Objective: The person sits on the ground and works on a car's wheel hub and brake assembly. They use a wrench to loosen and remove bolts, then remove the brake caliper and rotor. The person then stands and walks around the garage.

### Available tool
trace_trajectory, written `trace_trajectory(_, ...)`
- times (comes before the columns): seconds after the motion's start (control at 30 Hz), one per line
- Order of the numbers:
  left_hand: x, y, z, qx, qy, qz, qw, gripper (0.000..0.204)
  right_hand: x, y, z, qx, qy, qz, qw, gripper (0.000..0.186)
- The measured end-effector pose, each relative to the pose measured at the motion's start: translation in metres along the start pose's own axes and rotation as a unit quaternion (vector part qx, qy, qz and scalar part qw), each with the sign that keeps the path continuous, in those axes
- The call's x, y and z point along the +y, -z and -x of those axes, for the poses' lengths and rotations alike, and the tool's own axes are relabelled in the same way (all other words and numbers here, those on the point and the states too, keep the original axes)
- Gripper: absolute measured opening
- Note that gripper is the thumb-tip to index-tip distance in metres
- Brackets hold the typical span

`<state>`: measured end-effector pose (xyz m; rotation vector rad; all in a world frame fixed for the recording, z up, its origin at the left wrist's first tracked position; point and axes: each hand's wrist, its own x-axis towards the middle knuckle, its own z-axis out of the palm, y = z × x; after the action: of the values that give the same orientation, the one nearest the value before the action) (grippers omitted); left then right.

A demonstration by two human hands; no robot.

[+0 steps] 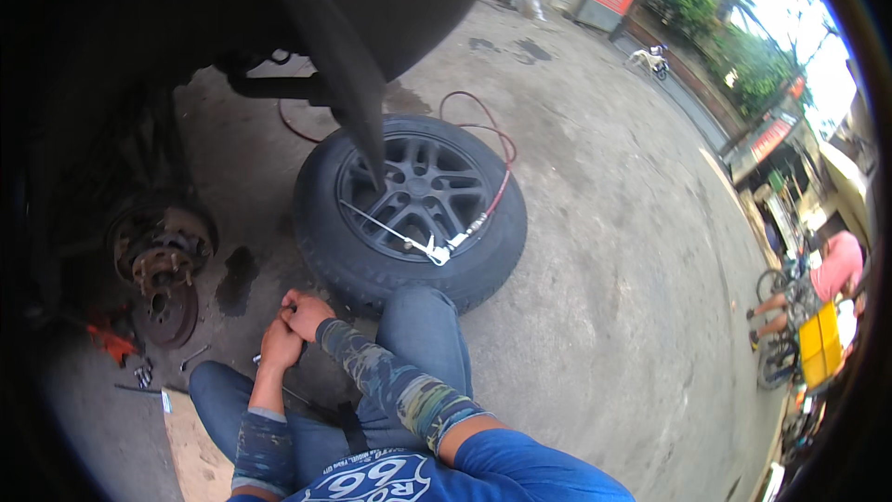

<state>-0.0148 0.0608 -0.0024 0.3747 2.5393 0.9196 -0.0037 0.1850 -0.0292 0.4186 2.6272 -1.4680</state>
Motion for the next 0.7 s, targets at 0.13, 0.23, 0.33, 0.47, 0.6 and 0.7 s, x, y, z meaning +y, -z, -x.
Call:
trace_trajectory(0.13, 0.001, -0.002, -0.002, 0.015, 0.003, 0.026, 1.000, 0.045, -0.009, 0.004, 0.003, 0.019, -0.026, -0.023, 0.999, 0.028)
trace_trajectory(0.23, 0.001, -0.004, -0.003, 0.026, 0.006, 0.042, 0.999, 0.044, -0.013, 0.008, 0.004, 0.024, -0.013, -0.025, 0.999, 0.025)
trace_trajectory(0.33, 0.002, -0.005, -0.003, 0.033, -0.022, 0.067, 0.997, 0.041, -0.012, 0.009, 0.004, 0.031, 0.029, -0.015, 0.999, 0.025)
trace_trajectory(0.47, 0.004, -0.004, 0.000, 0.033, -0.036, 0.067, 0.997, 0.041, -0.008, 0.007, 0.001, 0.014, 0.028, -0.026, 0.999, 0.024)
trace_trajectory(0.6, 0.004, -0.003, 0.002, 0.044, -0.027, 0.079, 0.996, 0.045, -0.006, 0.001, -0.002, 0.015, 0.036, -0.029, 0.999, 0.025)
trace_trajectory(0.7, 0.002, -0.004, 0.002, 0.115, -0.018, 0.125, 0.985, 0.051, -0.005, -0.006, -0.003, 0.050, 0.070, -0.076, 0.993, 0.033)
